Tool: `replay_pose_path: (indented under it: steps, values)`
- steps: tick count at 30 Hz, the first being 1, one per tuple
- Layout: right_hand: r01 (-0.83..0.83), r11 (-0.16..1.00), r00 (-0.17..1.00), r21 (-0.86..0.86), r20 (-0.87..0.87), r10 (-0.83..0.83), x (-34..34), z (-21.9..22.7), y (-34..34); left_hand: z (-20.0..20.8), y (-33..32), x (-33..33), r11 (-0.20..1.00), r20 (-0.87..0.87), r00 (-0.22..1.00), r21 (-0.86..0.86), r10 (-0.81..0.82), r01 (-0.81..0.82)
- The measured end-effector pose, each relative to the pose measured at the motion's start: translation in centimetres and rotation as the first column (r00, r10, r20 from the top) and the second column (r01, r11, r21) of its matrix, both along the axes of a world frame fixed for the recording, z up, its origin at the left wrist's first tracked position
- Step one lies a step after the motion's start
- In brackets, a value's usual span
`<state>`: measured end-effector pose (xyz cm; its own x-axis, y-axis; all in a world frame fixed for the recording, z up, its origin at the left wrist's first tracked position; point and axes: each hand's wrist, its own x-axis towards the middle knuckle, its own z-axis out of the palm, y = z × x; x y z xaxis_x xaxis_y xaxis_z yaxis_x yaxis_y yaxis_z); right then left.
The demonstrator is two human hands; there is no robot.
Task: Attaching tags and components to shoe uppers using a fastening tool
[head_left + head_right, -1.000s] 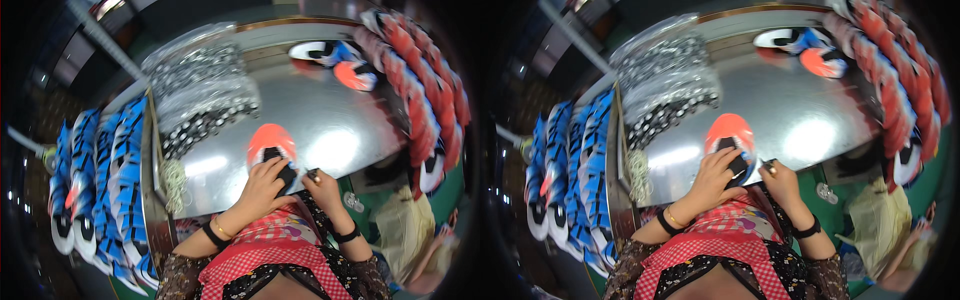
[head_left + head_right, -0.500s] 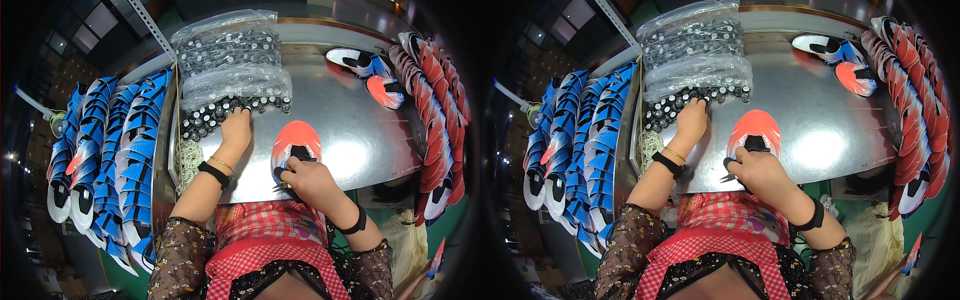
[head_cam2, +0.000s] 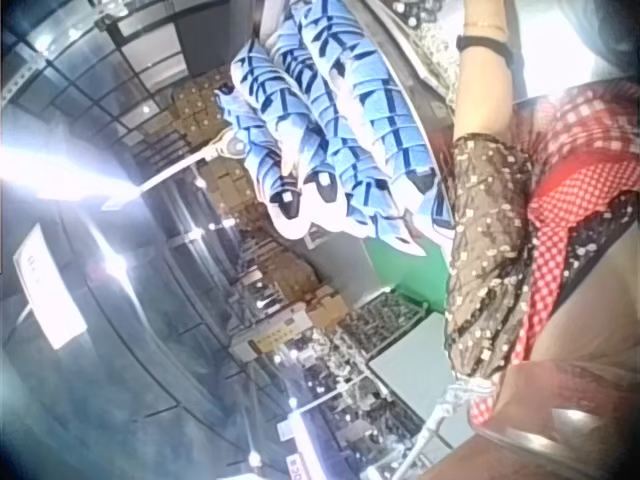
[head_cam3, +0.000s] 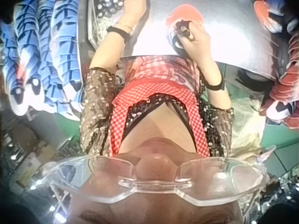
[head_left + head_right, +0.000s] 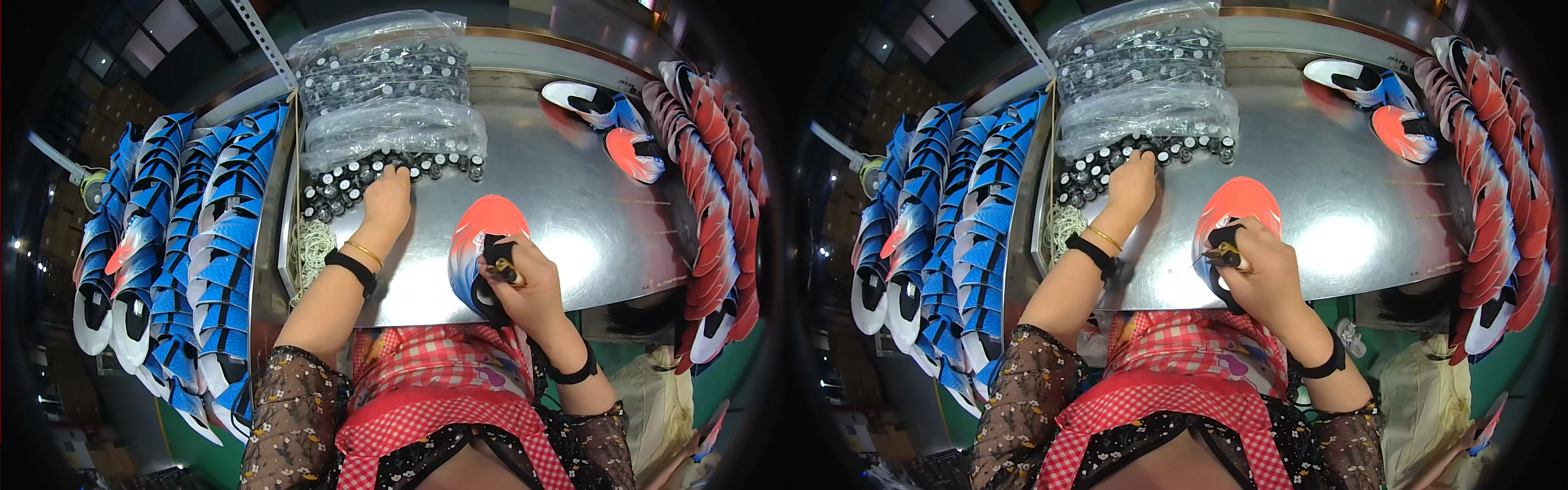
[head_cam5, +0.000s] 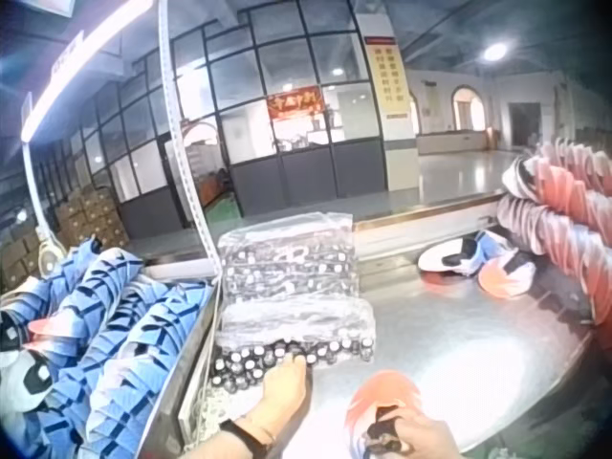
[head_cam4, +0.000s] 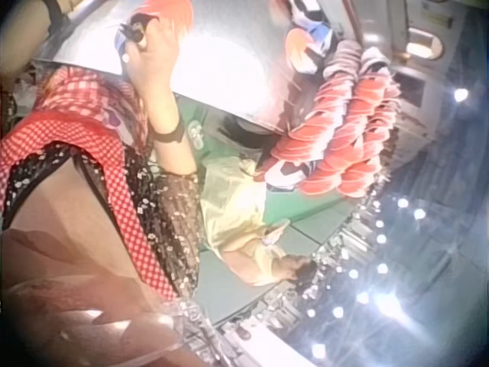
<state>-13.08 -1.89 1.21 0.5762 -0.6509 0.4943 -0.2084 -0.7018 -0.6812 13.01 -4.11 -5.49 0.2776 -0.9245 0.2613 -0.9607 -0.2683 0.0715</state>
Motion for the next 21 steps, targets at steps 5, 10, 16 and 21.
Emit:
replay_pose_path:
  steps: [5,10,16,21]
  values:
    - [-0.030,0.898,0.947,0.439,0.300,-0.115,-0.3,2.7,1.9,0.4,0.6,0.5,0.998,0.016,0.998,0.006,-0.055,0.055]
    - [-0.075,0.796,0.897,0.601,0.389,-0.209,-0.7,2.2,2.1,1.6,2.2,-0.9,0.997,-0.109,0.994,-0.078,-0.020,0.012]
    - [0.075,0.814,0.950,0.576,0.207,-0.234,-1.1,0.2,2.2,3.2,6.3,-4.5,0.981,-0.764,0.644,-0.155,-0.047,-0.112]
    - [0.109,0.885,0.969,0.452,0.151,-0.196,-0.8,-1.0,2.3,2.3,8.0,-6.1,0.965,-0.883,0.454,-0.210,-0.118,-0.157]
